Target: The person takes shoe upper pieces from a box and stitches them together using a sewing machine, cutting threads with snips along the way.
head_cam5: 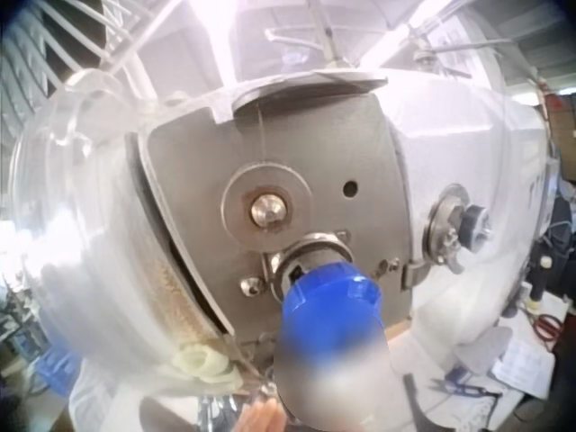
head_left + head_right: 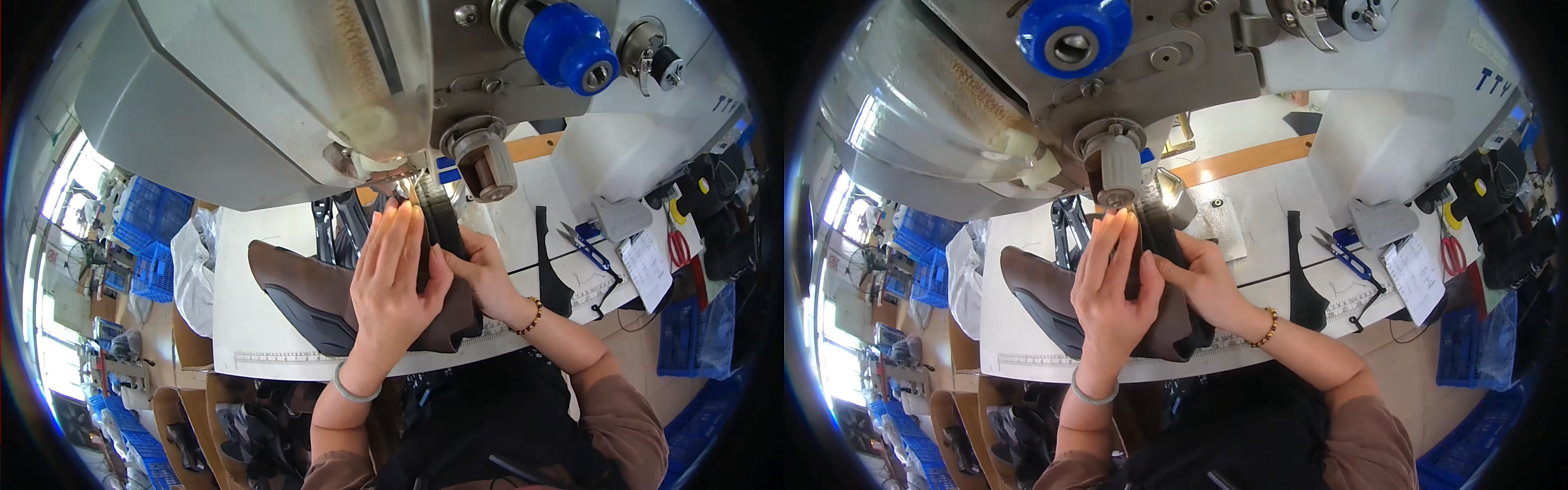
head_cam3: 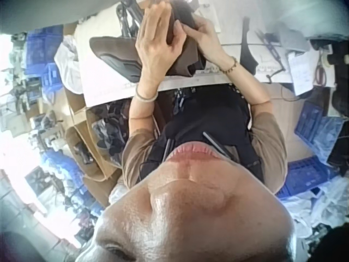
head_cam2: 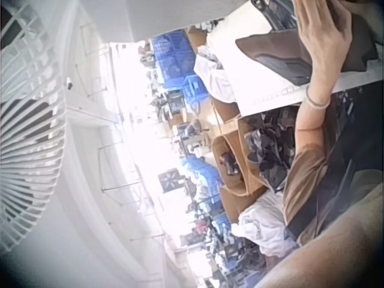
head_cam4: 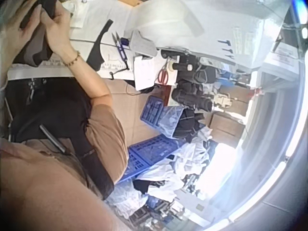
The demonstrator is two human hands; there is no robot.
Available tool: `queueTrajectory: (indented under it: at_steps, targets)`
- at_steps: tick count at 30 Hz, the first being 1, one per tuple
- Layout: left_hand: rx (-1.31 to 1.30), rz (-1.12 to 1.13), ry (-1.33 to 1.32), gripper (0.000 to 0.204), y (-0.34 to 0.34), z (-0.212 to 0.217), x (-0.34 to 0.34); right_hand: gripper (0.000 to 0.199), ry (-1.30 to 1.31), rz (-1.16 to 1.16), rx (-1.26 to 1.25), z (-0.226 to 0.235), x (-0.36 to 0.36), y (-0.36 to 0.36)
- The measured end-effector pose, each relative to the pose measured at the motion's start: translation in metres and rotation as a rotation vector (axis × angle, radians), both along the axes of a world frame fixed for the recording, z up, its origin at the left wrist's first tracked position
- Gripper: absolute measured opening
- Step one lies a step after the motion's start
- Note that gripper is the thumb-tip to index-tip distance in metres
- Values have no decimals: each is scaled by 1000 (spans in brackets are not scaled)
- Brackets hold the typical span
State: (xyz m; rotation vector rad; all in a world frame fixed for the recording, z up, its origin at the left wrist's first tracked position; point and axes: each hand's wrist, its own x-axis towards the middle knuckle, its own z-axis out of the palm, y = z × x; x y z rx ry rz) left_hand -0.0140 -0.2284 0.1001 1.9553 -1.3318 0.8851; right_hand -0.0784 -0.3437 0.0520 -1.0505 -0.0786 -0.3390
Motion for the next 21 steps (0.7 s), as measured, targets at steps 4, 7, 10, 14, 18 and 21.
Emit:
queueTrajectory:
  at_steps: [4,7,10,14,18,21]
  targets:
    - [19,20,47,39,3,-3,2,32,35,-69,-49,2,-6,12]
    - [6,-7,125,37,3,-2,-4,32,24,-140,-103,2,-9,15]
    - [-102,-69,142,32,7,-7,0,32,30,-88,-118,-1,-10,13]
    - [-85,-46,147,34,5,0,-3,31,48,-54,-37,-2,-15,13]
    - [-62,-17,153,34,5,0,-7,31,61,-30,-53,-9,-17,9]
    - [-69,-15,144,35,4,-2,-6,32,42,-38,-48,-4,-16,12]
